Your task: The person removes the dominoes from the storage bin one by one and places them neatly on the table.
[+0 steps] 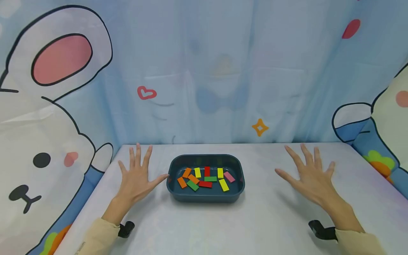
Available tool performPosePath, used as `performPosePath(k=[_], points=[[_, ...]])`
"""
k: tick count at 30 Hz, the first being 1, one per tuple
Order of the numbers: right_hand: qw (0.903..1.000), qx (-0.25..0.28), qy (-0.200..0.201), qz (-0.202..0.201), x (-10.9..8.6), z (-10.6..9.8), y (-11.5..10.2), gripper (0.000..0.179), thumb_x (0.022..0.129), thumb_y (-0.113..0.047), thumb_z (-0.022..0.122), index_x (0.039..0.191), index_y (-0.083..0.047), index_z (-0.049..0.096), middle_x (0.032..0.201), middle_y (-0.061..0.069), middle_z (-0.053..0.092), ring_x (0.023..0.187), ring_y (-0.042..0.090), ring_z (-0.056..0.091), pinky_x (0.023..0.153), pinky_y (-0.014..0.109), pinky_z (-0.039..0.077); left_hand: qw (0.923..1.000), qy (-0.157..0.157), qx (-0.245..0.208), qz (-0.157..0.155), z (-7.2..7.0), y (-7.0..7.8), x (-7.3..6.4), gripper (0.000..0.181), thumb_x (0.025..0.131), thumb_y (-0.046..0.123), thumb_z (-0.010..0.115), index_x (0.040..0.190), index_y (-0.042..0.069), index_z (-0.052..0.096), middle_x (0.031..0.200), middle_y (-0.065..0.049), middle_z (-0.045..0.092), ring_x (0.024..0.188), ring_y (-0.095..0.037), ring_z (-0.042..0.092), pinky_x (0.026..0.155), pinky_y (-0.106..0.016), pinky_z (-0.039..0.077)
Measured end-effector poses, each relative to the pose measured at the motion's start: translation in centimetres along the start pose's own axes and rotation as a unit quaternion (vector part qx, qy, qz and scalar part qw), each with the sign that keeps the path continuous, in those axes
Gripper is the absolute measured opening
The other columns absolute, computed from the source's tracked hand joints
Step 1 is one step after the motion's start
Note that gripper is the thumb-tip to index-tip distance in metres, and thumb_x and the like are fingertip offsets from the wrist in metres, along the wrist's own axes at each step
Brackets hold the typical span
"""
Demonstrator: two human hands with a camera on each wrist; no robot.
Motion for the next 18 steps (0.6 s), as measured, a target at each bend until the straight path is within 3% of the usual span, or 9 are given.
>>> performPosePath(k=[2, 4, 8, 10, 12, 15, 18], points=[[0.9993, 0.025, -0.027, -0.003, 0.3, 0.1, -1.4, 0.097, 0.096, -0.066, 0.061, 0.169, -0.02, 0.017, 0.167, 0.035, 0.01, 0.15, 0.065, -0.002, 0.101, 0.093, -0.005, 0.9979, -0.013, -0.063, 0.003, 0.2, 0.8, 0.0, 0.105, 0.094, 0.06, 0.068, 0.17, 0.015, 0.011, 0.174, -0.023, 0.005, 0.158, -0.048, 0.006, 0.116, -0.08, 0.01], [0.9976, 0.044, -0.051, -0.011, 0.7, 0.1, -3.4, 0.098, 0.095, -0.064, 0.064, 0.169, -0.02, 0.016, 0.168, 0.034, 0.01, 0.15, 0.064, 0.003, 0.103, 0.092, 0.0, 0.9892, -0.04, -0.141, -0.004, 0.6, 1.7, 0.0, 0.105, 0.095, 0.058, 0.068, 0.17, 0.017, 0.008, 0.174, -0.02, 0.008, 0.158, -0.045, 0.014, 0.119, -0.075, 0.018], [0.9933, 0.074, -0.073, -0.05, 1.5, 0.3, -7.8, 0.098, 0.092, -0.058, 0.071, 0.168, -0.02, 0.021, 0.168, 0.029, 0.018, 0.15, 0.057, 0.018, 0.108, 0.087, 0.014, 0.9534, -0.113, -0.277, -0.041, 2.4, 3.3, -0.2, 0.112, 0.093, 0.057, 0.073, 0.17, 0.018, 0.002, 0.175, -0.016, 0.008, 0.157, -0.042, 0.022, 0.119, -0.069, 0.027], [0.9896, 0.1, -0.072, -0.074, 2.1, 0.4, -9.7, 0.095, 0.093, -0.051, 0.075, 0.167, -0.018, 0.026, 0.166, 0.027, 0.027, 0.147, 0.054, 0.026, 0.108, 0.083, 0.024, 0.9406, -0.141, -0.304, -0.053, 3.3, 3.9, -0.4, 0.12, 0.088, 0.059, 0.078, 0.17, 0.016, 0.0, 0.175, -0.017, 0.006, 0.155, -0.044, 0.025, 0.118, -0.069, 0.029], [0.983, 0.139, -0.077, -0.092, 2.6, 0.5, -11.4, 0.09, 0.094, -0.045, 0.076, 0.165, -0.015, 0.03, 0.161, 0.025, 0.034, 0.143, 0.05, 0.034, 0.106, 0.081, 0.032, 0.9334, -0.162, -0.315, -0.059, 4.2, 4.3, -0.5, 0.13, 0.083, 0.061, 0.083, 0.169, 0.014, -0.002, 0.174, -0.019, 0.005, 0.154, -0.046, 0.026, 0.117, -0.069, 0.03], [0.9652, 0.214, -0.107, -0.106, 3.6, 1.0, -13.1, 0.084, 0.096, -0.037, 0.077, 0.162, -0.008, 0.033, 0.155, 0.026, 0.041, 0.136, 0.048, 0.044, 0.104, 0.073, 0.042, 0.9335, -0.176, -0.306, -0.063, 5.1, 4.7, -0.7, 0.138, 0.076, 0.061, 0.088, 0.169, 0.012, -0.002, 0.173, -0.022, 0.006, 0.153, -0.047, 0.026, 0.115, -0.072, 0.031], [0.9486, 0.262, -0.151, -0.093, 4.8, 1.6, -14.1, 0.079, 0.098, -0.034, 0.075, 0.159, -0.002, 0.035, 0.148, 0.029, 0.048, 0.13, 0.048, 0.053, 0.102, 0.064, 0.05, 0.934, -0.173, -0.305, -0.067, 5.5, 5.0, -0.6, 0.141, 0.073, 0.058, 0.092, 0.169, 0.01, -0.001, 0.173, -0.023, 0.009, 0.153, -0.046, 0.027, 0.115, -0.071, 0.031]])
Point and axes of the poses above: each hand's wrist, its own x-axis towards the middle knuckle, its own z-axis out of the palm, y = z × x, the point moved 5 cm from there along x, towards the middle knuckle
